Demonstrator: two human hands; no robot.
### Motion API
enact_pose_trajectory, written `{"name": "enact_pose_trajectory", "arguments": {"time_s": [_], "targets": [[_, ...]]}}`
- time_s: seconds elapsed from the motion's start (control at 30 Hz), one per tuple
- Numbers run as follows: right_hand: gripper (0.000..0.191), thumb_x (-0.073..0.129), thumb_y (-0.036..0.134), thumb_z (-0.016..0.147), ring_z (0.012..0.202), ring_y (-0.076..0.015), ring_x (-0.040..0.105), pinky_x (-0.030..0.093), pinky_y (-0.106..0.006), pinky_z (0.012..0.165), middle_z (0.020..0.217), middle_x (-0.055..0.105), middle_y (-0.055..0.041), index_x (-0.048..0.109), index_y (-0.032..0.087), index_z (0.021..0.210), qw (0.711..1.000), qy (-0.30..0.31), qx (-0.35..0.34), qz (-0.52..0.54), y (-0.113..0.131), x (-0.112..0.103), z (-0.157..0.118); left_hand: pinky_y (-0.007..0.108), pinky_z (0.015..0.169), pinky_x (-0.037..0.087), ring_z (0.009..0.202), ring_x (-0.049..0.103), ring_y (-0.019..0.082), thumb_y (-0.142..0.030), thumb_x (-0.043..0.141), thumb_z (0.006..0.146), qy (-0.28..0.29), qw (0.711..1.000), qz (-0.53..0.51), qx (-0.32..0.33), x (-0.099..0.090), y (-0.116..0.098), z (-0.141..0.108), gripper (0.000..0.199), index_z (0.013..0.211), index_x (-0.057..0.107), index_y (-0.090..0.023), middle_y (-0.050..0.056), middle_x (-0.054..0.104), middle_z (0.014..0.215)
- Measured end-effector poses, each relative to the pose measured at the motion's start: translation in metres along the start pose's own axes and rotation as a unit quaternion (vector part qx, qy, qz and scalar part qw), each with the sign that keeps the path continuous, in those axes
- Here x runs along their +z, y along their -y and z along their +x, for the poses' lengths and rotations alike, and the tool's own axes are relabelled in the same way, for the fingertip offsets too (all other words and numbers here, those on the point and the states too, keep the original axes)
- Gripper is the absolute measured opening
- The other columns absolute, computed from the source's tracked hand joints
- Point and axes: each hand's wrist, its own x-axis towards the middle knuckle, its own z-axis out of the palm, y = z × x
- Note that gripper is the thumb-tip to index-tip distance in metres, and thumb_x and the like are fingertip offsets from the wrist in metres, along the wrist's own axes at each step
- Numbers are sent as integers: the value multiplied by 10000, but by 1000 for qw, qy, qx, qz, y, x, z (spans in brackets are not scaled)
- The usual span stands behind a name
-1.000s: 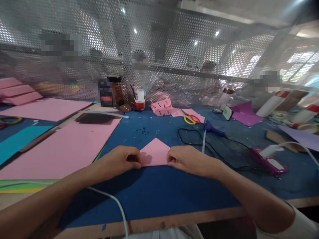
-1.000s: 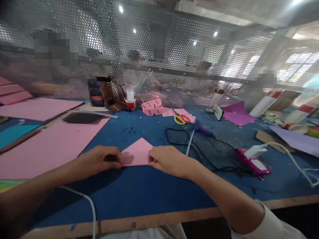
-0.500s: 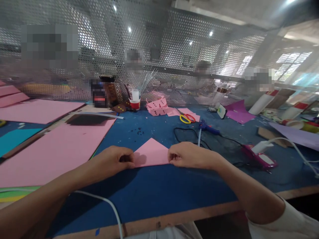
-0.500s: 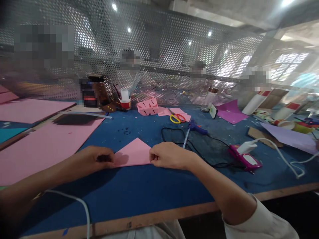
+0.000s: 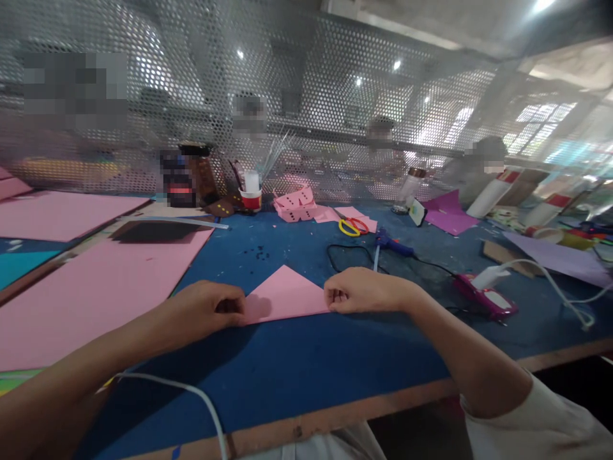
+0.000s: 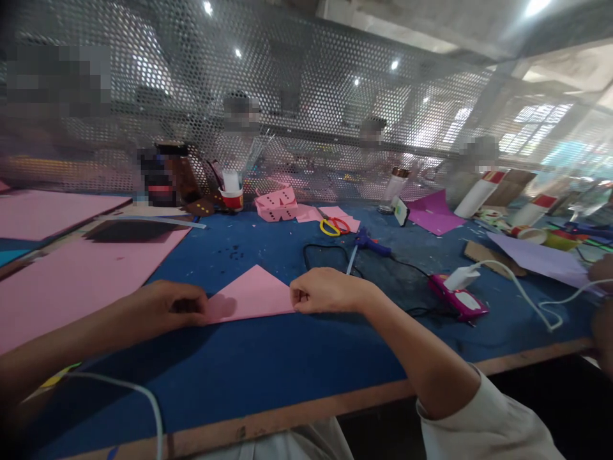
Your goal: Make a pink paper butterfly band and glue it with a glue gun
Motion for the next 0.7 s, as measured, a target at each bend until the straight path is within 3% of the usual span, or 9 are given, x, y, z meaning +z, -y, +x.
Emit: {"name": "enact_pose_trajectory", "arguments": {"time_s": [0.27,0.7], "targets": [[106,589,189,803,733,-137,621,343,-216,594,839,715,-6,678,184,860,1000,9,16,-4,1,-3,-3,255,579,369,659,614,182,-449,621,811,3,1000,18,1,-1,4,0,230,777,693,-233,-2,698,708],[114,579,202,804,737,-134,606,345,-214,594,857,711,-3,670,198,872,1000,15,19,-2,-4,-3,-3,263,596,380,689,611,186,-368,644,782,63,997,40,-9,-19,10,-7,116,761,706,-273,-14,690,729]]}}
